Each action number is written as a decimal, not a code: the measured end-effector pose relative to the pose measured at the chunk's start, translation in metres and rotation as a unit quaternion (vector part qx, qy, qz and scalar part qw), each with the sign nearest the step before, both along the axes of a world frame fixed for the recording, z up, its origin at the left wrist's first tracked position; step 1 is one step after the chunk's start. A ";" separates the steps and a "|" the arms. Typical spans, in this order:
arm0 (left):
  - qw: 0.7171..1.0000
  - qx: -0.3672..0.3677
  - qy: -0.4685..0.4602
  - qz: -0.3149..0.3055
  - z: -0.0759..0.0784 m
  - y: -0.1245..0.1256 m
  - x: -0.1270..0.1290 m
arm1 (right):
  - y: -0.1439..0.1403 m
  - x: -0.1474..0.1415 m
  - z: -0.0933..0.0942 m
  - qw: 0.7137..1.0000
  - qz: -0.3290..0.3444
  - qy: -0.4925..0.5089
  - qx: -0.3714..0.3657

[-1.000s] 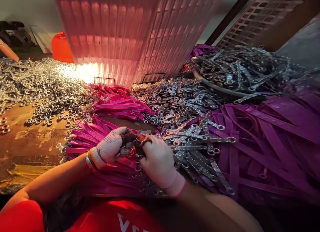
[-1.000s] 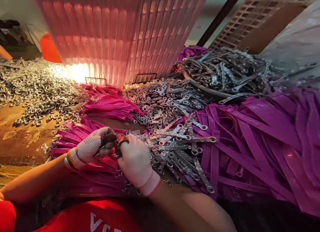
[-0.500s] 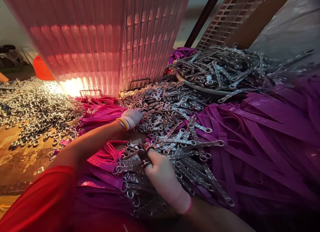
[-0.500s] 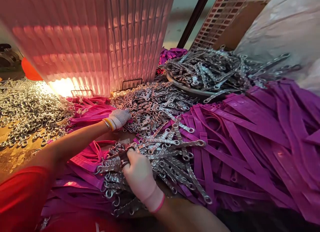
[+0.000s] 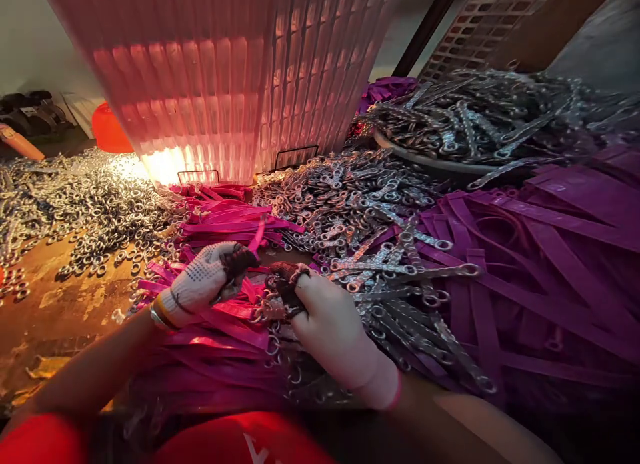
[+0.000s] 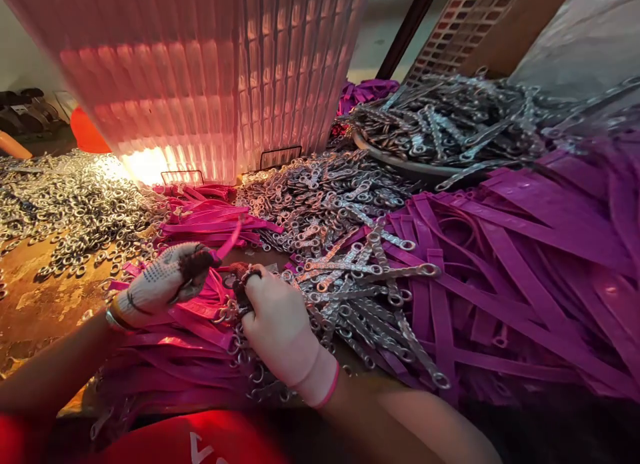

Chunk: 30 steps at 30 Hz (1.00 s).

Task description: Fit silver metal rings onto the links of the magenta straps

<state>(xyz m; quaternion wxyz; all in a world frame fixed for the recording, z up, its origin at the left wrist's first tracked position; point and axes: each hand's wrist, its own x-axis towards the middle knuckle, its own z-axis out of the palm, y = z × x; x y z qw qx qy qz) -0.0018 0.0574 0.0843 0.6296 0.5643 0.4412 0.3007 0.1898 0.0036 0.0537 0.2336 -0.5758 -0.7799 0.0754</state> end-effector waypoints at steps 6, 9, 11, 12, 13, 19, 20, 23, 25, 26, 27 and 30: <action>0.999 -0.019 0.037 0.006 -0.019 -0.040 0.001 | -0.015 -0.017 0.018 0.989 0.001 -0.146 -0.015; 0.998 -0.005 0.057 0.021 -0.018 -0.046 0.002 | -0.022 -0.019 0.016 0.987 -0.002 -0.158 0.003; 0.997 0.014 0.076 0.010 -0.018 -0.049 0.001 | -0.026 -0.021 0.013 0.986 -0.002 -0.164 0.008; 0.995 0.039 0.097 -0.003 -0.019 -0.051 0.000 | -0.028 -0.021 0.011 0.985 -0.002 -0.171 0.011; 0.989 0.081 0.125 -0.014 -0.022 -0.052 0.000 | -0.029 -0.022 0.009 0.984 -0.003 -0.178 0.014; 0.940 0.263 0.207 -0.067 -0.048 -0.055 -0.004 | -0.031 -0.025 0.001 0.983 -0.006 -0.179 -0.028; 0.948 0.238 0.197 -0.077 -0.050 -0.055 -0.005 | -0.031 -0.025 0.002 0.984 -0.008 -0.173 -0.047; 0.977 0.112 0.166 -0.070 -0.047 -0.055 -0.007 | -0.028 -0.023 0.010 0.982 0.006 -0.161 -0.102; 0.984 0.056 0.157 -0.055 -0.042 -0.056 -0.007 | -0.027 -0.021 0.015 0.977 0.024 -0.165 -0.134; 0.984 0.054 0.160 -0.049 -0.040 -0.057 -0.007 | -0.026 -0.020 0.017 0.974 0.027 -0.171 -0.144; 0.983 0.068 0.165 -0.048 -0.039 -0.058 -0.006 | -0.026 -0.020 0.017 0.973 0.026 -0.177 -0.147; 0.972 0.133 0.185 -0.050 -0.039 -0.060 -0.004 | -0.027 -0.017 0.009 0.975 0.040 -0.187 -0.110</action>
